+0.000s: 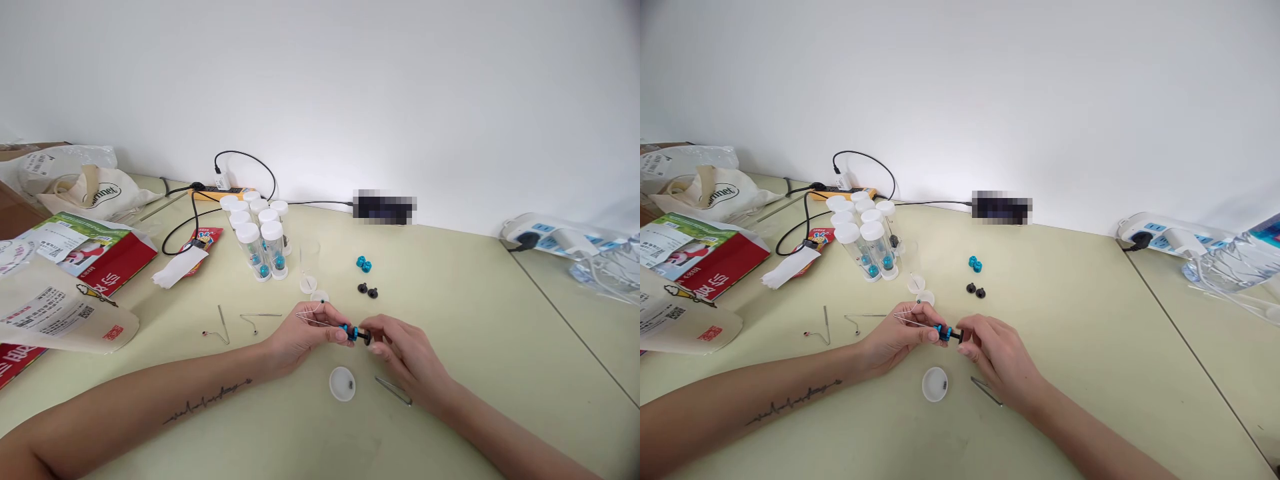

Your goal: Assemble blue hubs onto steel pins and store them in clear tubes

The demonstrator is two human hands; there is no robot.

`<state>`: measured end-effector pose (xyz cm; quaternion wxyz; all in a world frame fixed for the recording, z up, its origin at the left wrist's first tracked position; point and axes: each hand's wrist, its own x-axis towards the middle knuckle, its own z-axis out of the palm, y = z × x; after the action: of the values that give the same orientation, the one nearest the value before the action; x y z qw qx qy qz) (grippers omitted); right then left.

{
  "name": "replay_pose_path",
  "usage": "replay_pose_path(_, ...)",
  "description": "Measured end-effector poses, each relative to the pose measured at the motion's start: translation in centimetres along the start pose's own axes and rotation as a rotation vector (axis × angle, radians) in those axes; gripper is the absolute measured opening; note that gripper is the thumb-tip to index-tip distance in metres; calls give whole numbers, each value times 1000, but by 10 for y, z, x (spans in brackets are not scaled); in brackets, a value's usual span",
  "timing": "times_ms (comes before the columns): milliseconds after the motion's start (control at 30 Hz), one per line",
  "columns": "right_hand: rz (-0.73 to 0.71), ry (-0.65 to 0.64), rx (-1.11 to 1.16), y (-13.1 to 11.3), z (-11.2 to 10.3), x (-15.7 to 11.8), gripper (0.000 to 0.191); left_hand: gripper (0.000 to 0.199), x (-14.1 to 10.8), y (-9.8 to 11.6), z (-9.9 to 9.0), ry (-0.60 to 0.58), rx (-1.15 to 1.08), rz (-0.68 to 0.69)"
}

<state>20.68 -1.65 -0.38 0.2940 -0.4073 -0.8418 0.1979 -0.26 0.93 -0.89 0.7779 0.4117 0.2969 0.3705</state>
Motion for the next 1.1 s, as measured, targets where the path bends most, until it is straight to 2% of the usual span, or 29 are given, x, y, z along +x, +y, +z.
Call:
replay_pose_path(333,-25,4,-29,1,3,-1,9,18,0,3,1,5,-10,-6)
replay_pose_path(600,14,-37,-38,-2,0,2,21,18,-1,3,2,10,-11,-19)
replay_pose_path(800,0,12,-5,-1,-2,0,26,19,-1,3,2,59,-25,-3)
replay_pose_path(1100,16,24,41,0,-2,-2,35,17,-2,3,2,48,-22,2)
